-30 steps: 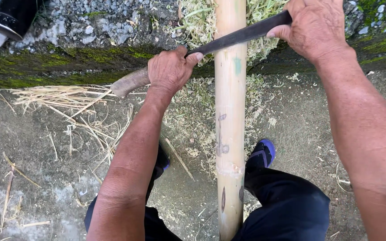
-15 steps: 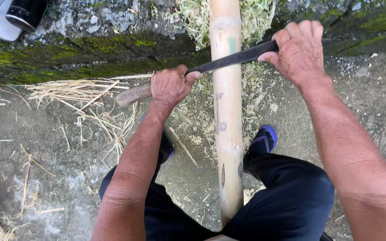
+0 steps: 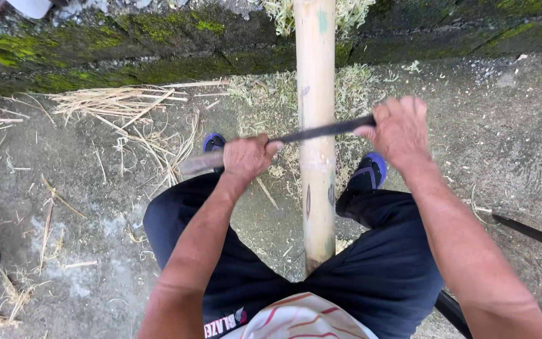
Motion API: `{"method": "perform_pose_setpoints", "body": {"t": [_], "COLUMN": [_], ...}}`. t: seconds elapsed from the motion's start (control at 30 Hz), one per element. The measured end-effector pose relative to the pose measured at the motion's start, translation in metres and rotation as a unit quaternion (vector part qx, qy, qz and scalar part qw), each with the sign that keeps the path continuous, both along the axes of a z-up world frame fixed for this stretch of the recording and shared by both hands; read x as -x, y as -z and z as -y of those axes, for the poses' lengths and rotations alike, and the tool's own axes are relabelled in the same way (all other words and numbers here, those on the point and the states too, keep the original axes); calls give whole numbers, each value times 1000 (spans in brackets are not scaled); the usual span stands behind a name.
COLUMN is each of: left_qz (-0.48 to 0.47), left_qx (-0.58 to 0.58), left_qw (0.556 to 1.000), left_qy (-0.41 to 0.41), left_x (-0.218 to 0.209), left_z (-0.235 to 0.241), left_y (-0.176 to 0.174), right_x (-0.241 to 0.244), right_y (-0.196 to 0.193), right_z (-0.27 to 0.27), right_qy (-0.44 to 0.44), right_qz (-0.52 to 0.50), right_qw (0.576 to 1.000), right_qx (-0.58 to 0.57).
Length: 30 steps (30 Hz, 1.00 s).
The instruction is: Shaving the outer skin of a bamboo pole using a machete.
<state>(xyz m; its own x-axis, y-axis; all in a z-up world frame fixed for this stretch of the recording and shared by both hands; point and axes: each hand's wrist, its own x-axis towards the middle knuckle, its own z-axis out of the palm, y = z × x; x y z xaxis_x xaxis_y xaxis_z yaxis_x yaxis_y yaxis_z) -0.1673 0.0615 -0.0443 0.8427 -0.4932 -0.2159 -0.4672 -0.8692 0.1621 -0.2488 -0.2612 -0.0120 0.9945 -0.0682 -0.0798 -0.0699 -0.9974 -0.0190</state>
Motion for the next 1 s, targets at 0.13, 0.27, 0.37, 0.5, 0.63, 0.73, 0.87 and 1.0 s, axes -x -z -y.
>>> {"method": "perform_pose_setpoints", "body": {"t": [0.13,0.27,0.37,0.5,0.63,0.73,0.87,1.0], "left_qz": [-85,122,92,-16,-15,1,65,7], "left_qx": [-32,141,110,13,7,-7,-16,-38], "left_qw": [996,982,989,1000,999,999,997,999], "left_qy": [-18,43,39,-17,-29,-44,-35,-36], "left_x": [41,38,5,-76,-169,-215,-219,-185], "left_z": [-15,-21,-15,19,56,74,75,67], "left_y": [8,23,29,-5,-33,-42,-53,-55], "right_x": [39,39,5,-69,-171,-220,-225,-190], "right_y": [-7,-7,1,4,-16,-2,-5,-13], "right_z": [-16,-13,0,31,59,86,86,69], "right_qy": [18,-9,-12,-19,2,-19,-34,-5], "right_qz": [-40,29,40,86,45,140,160,97], "right_qw": [999,999,999,996,999,989,986,995], "right_qx": [-6,23,6,-10,-1,36,21,6]}}
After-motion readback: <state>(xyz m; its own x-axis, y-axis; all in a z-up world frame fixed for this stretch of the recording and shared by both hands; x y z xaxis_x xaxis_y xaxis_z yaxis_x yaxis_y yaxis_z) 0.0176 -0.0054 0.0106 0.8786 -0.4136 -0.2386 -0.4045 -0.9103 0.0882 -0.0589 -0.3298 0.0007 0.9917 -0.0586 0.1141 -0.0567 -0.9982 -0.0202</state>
